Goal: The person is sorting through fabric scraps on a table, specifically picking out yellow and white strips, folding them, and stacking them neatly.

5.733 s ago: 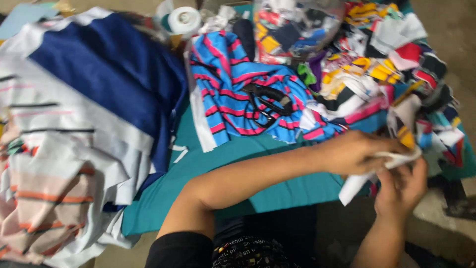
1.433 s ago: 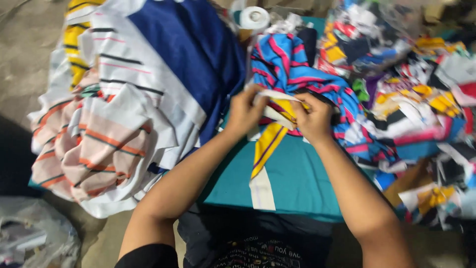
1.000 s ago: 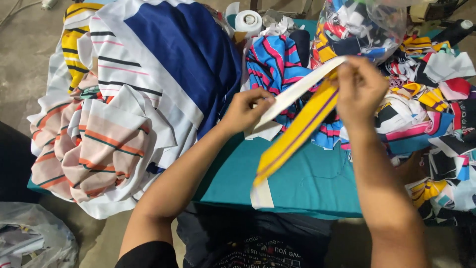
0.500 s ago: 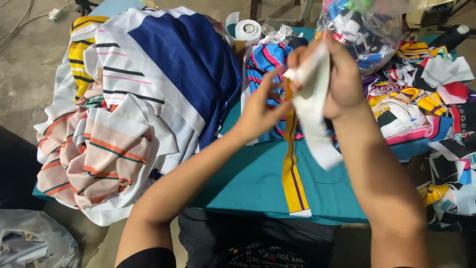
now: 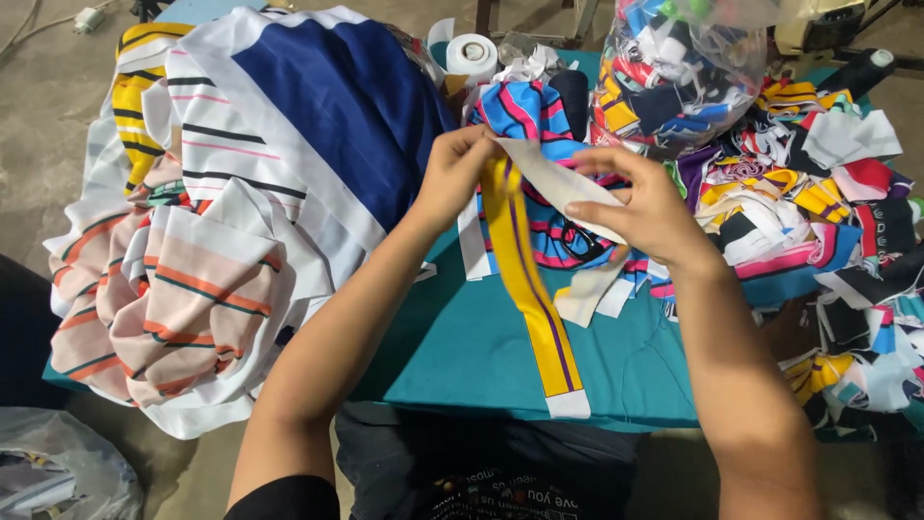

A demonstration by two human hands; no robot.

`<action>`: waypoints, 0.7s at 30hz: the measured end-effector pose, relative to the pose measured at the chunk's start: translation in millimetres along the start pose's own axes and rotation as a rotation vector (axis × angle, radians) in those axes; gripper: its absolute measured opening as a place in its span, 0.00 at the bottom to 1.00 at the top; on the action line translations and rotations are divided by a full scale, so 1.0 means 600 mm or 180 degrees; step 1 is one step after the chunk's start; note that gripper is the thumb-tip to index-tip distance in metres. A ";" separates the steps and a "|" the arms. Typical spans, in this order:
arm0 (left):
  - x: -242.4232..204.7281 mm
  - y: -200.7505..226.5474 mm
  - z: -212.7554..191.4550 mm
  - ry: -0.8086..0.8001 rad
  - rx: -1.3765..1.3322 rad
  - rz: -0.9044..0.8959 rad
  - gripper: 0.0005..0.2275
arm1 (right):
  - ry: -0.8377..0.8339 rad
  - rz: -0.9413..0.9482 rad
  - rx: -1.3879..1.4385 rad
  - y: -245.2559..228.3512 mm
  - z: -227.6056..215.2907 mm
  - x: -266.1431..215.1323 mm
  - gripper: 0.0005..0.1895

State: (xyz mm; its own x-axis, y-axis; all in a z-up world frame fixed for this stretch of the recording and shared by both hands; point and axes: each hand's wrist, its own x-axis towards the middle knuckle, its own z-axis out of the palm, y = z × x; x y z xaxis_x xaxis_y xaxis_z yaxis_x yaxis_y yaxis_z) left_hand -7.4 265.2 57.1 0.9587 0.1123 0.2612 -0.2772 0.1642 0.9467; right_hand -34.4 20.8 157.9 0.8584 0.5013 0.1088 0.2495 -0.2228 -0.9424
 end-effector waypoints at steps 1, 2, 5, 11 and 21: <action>0.003 0.001 -0.007 0.0001 0.0004 0.0001 0.08 | -0.0001 -0.0003 0.0003 0.023 -0.006 0.006 0.35; 0.005 0.002 -0.013 -0.0066 -0.0446 -0.0435 0.06 | -0.0114 -0.0061 -0.0027 0.045 -0.013 0.013 0.35; -0.007 0.044 -0.022 -0.0368 -0.0908 -0.1057 0.06 | -0.0271 -0.0062 0.0099 0.083 -0.028 0.015 0.30; -0.071 0.150 -0.009 -0.2094 -0.0650 -0.1198 0.05 | 0.0309 0.0216 0.1073 0.231 -0.090 0.052 0.06; -0.083 0.108 0.086 -0.0622 0.0917 0.0759 0.06 | -0.0095 0.0291 0.1741 0.119 0.040 -0.006 0.35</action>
State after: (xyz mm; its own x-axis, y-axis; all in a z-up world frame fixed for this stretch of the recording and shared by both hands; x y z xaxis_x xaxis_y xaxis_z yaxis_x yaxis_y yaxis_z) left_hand -70.0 219.7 114.9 0.8715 -0.0785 0.4841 -0.4904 -0.1277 0.8621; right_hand -30.6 23.0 82.4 0.8506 0.5255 0.0172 -0.1014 0.1960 -0.9753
